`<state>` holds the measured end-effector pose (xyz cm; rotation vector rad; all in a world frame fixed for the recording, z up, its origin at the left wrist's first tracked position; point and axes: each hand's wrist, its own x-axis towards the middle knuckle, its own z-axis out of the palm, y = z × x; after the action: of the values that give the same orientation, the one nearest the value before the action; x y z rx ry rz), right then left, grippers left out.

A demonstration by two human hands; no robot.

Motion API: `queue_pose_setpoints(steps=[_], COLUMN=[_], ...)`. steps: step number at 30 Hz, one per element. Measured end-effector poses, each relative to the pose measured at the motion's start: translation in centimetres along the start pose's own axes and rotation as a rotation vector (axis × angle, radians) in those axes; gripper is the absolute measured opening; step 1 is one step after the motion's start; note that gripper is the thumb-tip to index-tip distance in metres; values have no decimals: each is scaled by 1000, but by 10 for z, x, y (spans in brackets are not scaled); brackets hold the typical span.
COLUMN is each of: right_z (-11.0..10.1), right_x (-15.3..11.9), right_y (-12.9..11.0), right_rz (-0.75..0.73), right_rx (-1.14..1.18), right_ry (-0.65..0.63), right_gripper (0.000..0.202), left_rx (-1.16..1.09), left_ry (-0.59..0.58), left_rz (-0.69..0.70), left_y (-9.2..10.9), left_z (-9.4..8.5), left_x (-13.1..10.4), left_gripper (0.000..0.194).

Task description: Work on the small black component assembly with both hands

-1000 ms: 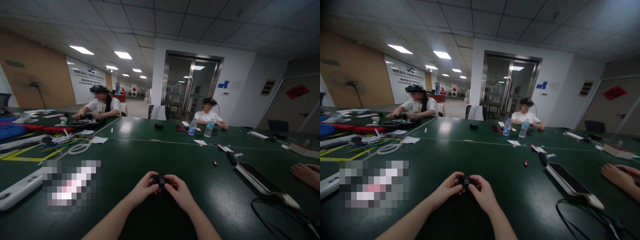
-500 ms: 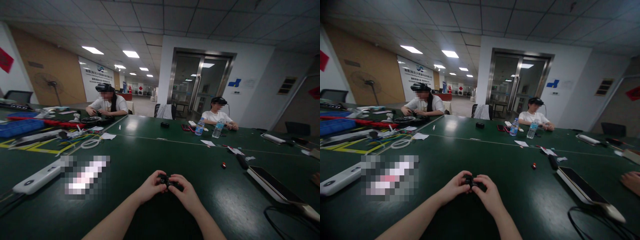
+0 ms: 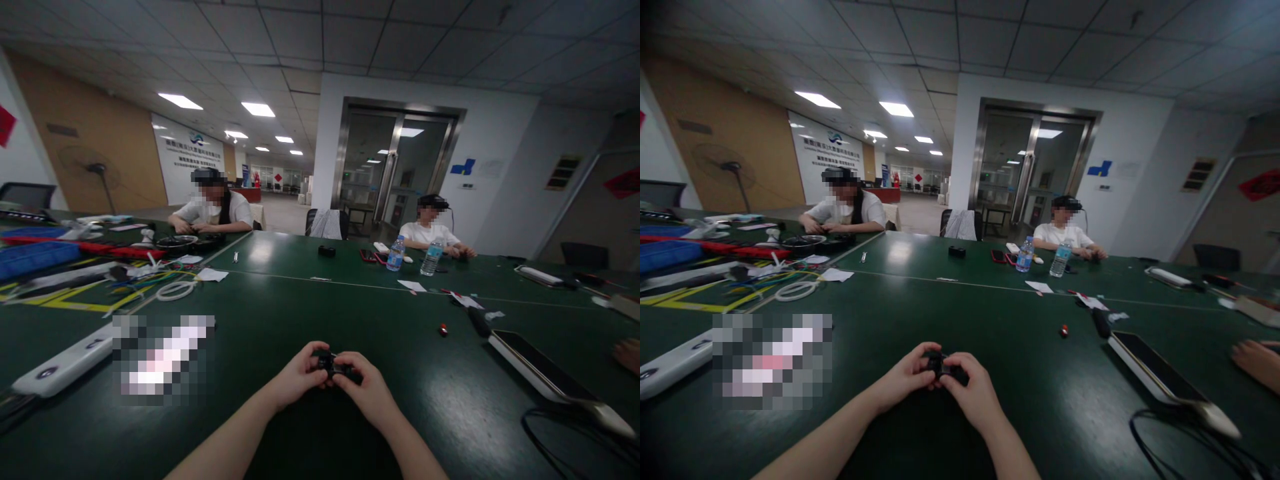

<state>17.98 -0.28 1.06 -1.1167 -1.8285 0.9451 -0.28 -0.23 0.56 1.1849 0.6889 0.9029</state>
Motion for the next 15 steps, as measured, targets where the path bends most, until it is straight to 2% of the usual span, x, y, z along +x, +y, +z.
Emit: queue_pose_setpoints(steps=[5,15], right_z=[-1,0], right_x=[-1,-4], right_y=[-2,-9], right_rz=[33,13], right_rx=[-12,-12], right_ry=[-5,35], right_gripper=[23,21], left_rx=[1,67], left_ry=[-5,7], left_rz=[-12,-16], left_y=[2,6], left_z=[1,2], left_x=[0,-3], left_gripper=[52,37])
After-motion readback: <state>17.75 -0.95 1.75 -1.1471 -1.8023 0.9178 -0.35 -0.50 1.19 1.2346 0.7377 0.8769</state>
